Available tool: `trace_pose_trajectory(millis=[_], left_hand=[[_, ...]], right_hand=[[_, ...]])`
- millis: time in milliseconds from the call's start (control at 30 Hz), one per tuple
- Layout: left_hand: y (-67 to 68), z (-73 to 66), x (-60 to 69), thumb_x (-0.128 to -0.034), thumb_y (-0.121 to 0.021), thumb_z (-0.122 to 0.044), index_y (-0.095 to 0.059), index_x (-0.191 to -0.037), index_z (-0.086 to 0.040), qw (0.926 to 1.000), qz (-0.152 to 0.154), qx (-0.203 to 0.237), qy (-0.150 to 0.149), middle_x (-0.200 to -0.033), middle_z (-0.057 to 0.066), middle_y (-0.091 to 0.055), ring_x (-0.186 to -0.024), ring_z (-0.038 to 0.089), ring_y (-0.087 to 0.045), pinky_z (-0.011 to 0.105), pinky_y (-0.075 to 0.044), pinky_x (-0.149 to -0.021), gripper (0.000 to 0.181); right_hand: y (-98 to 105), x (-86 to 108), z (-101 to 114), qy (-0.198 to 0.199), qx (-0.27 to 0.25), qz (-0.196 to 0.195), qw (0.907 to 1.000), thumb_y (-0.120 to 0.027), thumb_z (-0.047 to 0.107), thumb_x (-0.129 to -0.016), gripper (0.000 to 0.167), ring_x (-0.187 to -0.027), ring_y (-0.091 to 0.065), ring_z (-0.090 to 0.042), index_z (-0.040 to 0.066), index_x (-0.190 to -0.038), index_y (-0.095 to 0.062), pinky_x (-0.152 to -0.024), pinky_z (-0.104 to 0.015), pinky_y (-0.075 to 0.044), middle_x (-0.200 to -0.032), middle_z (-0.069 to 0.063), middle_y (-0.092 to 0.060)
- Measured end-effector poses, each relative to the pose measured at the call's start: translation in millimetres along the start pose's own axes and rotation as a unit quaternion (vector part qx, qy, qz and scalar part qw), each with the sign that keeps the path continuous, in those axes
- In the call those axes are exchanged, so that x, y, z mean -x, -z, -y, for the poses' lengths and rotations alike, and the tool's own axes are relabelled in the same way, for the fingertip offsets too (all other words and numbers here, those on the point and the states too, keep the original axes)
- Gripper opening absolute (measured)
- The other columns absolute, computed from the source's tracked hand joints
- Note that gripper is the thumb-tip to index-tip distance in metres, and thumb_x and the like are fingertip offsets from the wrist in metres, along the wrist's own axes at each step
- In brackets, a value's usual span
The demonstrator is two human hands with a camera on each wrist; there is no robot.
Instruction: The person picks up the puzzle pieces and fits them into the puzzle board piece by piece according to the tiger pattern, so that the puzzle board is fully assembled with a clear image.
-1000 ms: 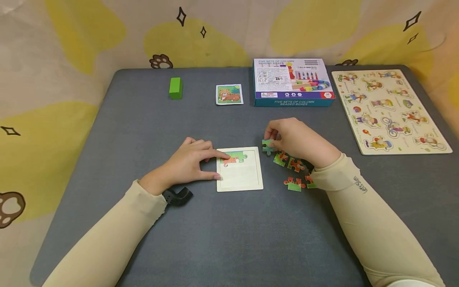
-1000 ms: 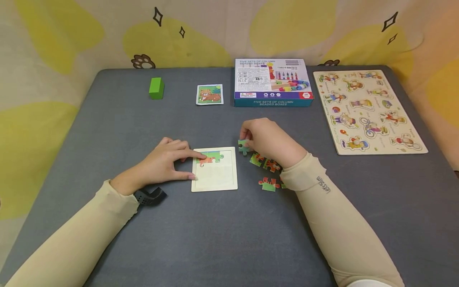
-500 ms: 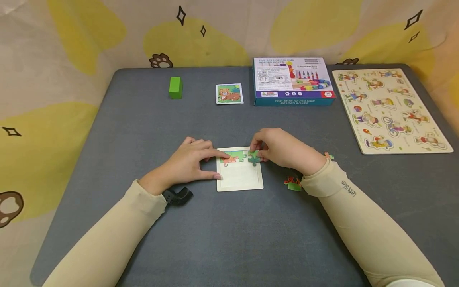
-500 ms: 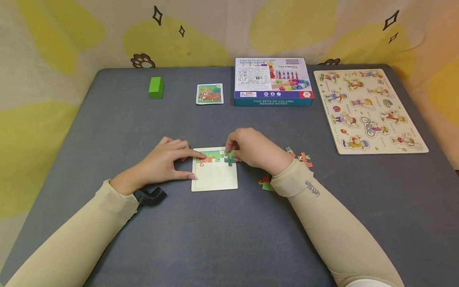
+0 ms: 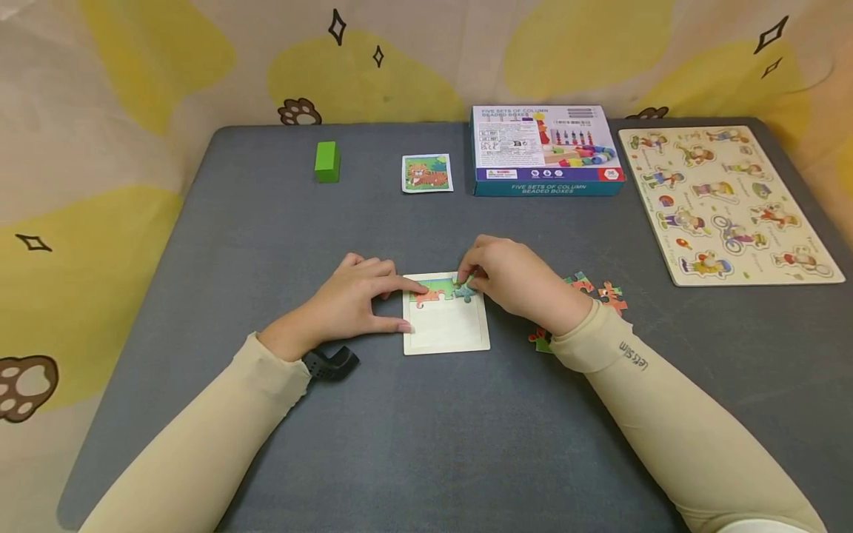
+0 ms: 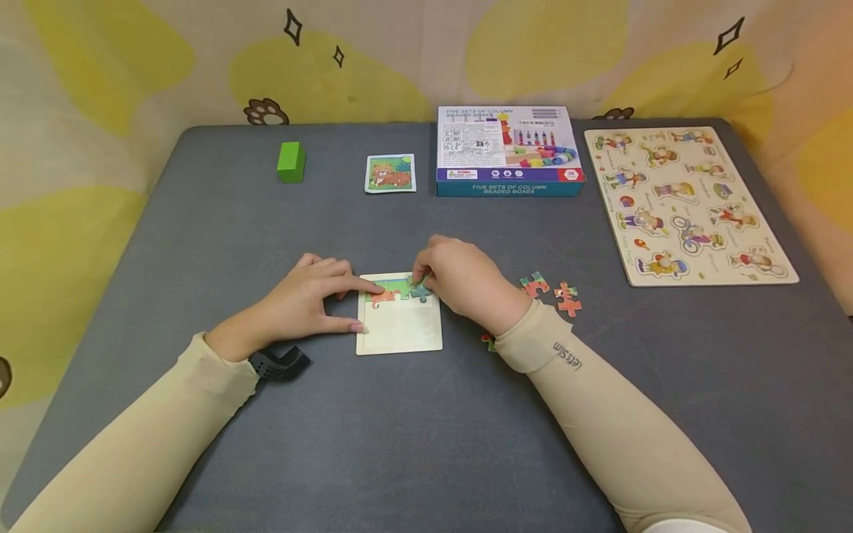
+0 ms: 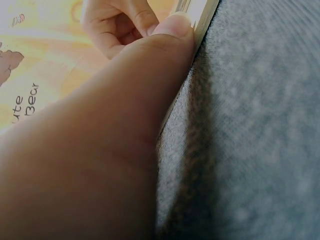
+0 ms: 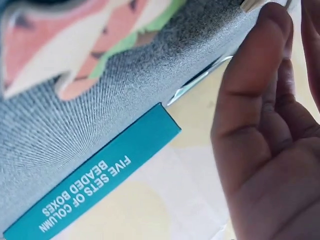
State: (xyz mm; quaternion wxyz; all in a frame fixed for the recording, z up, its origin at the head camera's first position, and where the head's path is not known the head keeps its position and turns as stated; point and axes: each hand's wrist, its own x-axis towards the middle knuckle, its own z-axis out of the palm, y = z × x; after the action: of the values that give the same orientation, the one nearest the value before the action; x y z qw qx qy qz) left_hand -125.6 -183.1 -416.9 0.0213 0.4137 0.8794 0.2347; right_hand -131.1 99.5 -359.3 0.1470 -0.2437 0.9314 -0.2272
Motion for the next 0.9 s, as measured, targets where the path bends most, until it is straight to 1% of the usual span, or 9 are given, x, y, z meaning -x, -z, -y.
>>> trace_pose_trajectory(millis=[100, 200, 267, 367, 467, 567, 767, 833, 900], left_hand=[[0.3, 0.4, 0.1, -0.0856, -0.084, -0.053, -0.07, -0.137, -0.033, 1.0, 0.003, -0.001, 0.003, -0.083, -0.009, -0.044, -0.076, 0.009, -0.039, 0.042, -0.026, -0.083, 0.057], [0.4, 0.8, 0.0, -0.0858, -0.084, -0.054, -0.07, -0.137, -0.033, 1.0, 0.005, -0.003, 0.005, -0.083, -0.009, -0.043, -0.076, 0.009, -0.039, 0.042, -0.026, -0.083, 0.057], [0.3, 0.7, 0.0, -0.0859, -0.084, -0.054, -0.07, -0.137, -0.033, 1.0, 0.005, -0.002, 0.004, -0.084, -0.009, -0.043, -0.076, 0.009, -0.039, 0.042, -0.026, -0.083, 0.057], [0.1, 0.5, 0.1, -0.0861, -0.083, -0.054, -0.07, -0.137, -0.033, 1.0, 0.005, -0.001, 0.002, -0.084, -0.01, -0.044, -0.076, 0.009, -0.039, 0.042, -0.026, -0.084, 0.057], [0.0, 0.3, 0.3, -0.0856, -0.084, -0.053, -0.07, -0.137, -0.033, 1.0, 0.005, 0.003, 0.006, -0.084, -0.009, -0.043, -0.076, 0.009, -0.039, 0.042, -0.026, -0.083, 0.057], [-0.8, 0.2, 0.6, -0.085, -0.085, -0.053, -0.071, -0.137, -0.033, 0.9999, 0.006, 0.004, 0.009, -0.083, -0.009, -0.043, -0.077, 0.009, -0.039, 0.041, -0.026, -0.083, 0.057], [-0.4, -0.6, 0.6, -0.0844, -0.086, -0.052, -0.071, -0.136, -0.033, 0.9999, 0.007, 0.005, 0.007, -0.083, -0.009, -0.044, -0.077, 0.009, -0.04, 0.041, -0.026, -0.083, 0.057], [-0.2, -0.5, 0.5, -0.0845, -0.086, -0.052, -0.071, -0.136, -0.033, 0.9999, 0.005, 0.007, 0.005, -0.083, -0.009, -0.044, -0.077, 0.008, -0.041, 0.042, -0.026, -0.083, 0.057], [-0.1, 0.0, 0.3, -0.0844, -0.086, -0.051, -0.071, -0.136, -0.032, 0.9999, 0.0, 0.013, 0.002, -0.083, -0.009, -0.044, -0.078, 0.008, -0.041, 0.042, -0.026, -0.084, 0.057]], right_hand=[[-0.3, 1.5, 2.7, 0.004, 0.023, -0.002, 0.9997, -0.078, 0.002, -0.094, 0.013, -0.091, -0.065, -0.024, 0.011, -0.102, -0.083, -0.082, -0.041, -0.054, -0.107, -0.005, -0.068], [0.8, 4.1, 5.1, 0.023, 0.061, 0.001, 0.9979, -0.08, 0.004, -0.092, 0.017, -0.095, -0.067, -0.023, 0.011, -0.107, -0.084, -0.082, -0.042, -0.055, -0.109, -0.004, -0.069], [2.1, 7.2, 7.6, 0.038, 0.096, 0.011, 0.9946, -0.082, 0.007, -0.091, 0.022, -0.096, -0.068, -0.023, 0.012, -0.112, -0.084, -0.08, -0.041, -0.056, -0.11, -0.005, -0.069], [3.4, 13.2, 12.3, 0.057, 0.148, 0.026, 0.987, -0.083, 0.009, -0.091, 0.03, -0.095, -0.065, -0.025, 0.012, -0.121, -0.081, -0.078, -0.039, -0.055, -0.112, -0.007, -0.068], [3.3, 18.0, 15.6, 0.069, 0.181, 0.025, 0.9807, -0.082, 0.009, -0.091, 0.034, -0.094, -0.063, -0.027, 0.012, -0.124, -0.079, -0.078, -0.039, -0.054, -0.113, -0.009, -0.067], [3.8, 19.9, 15.9, 0.072, 0.182, 0.023, 0.9803, -0.081, 0.01, -0.092, 0.033, -0.093, -0.063, -0.027, 0.012, -0.125, -0.079, -0.078, -0.04, -0.054, -0.111, -0.009, -0.066], [13.0, 16.2, 7.4, 0.06, 0.14, 0.046, 0.9872, -0.079, 0.013, -0.095, 0.029, -0.092, -0.064, -0.024, 0.012, -0.124, -0.079, -0.078, -0.04, -0.054, -0.111, -0.009, -0.065], [20.5, 16.5, 2.9, 0.048, 0.137, 0.046, 0.9884, -0.079, 0.012, -0.094, 0.028, -0.09, -0.064, -0.024, 0.012, -0.122, -0.08, -0.078, -0.041, -0.055, -0.111, -0.009, -0.066], [30.5, 18.6, -1.8, 0.022, 0.143, 0.042, 0.9886, -0.081, 0.013, -0.093, 0.025, -0.087, -0.065, -0.024, 0.012, -0.118, -0.08, -0.078, -0.043, -0.056, -0.111, -0.009, -0.067]])
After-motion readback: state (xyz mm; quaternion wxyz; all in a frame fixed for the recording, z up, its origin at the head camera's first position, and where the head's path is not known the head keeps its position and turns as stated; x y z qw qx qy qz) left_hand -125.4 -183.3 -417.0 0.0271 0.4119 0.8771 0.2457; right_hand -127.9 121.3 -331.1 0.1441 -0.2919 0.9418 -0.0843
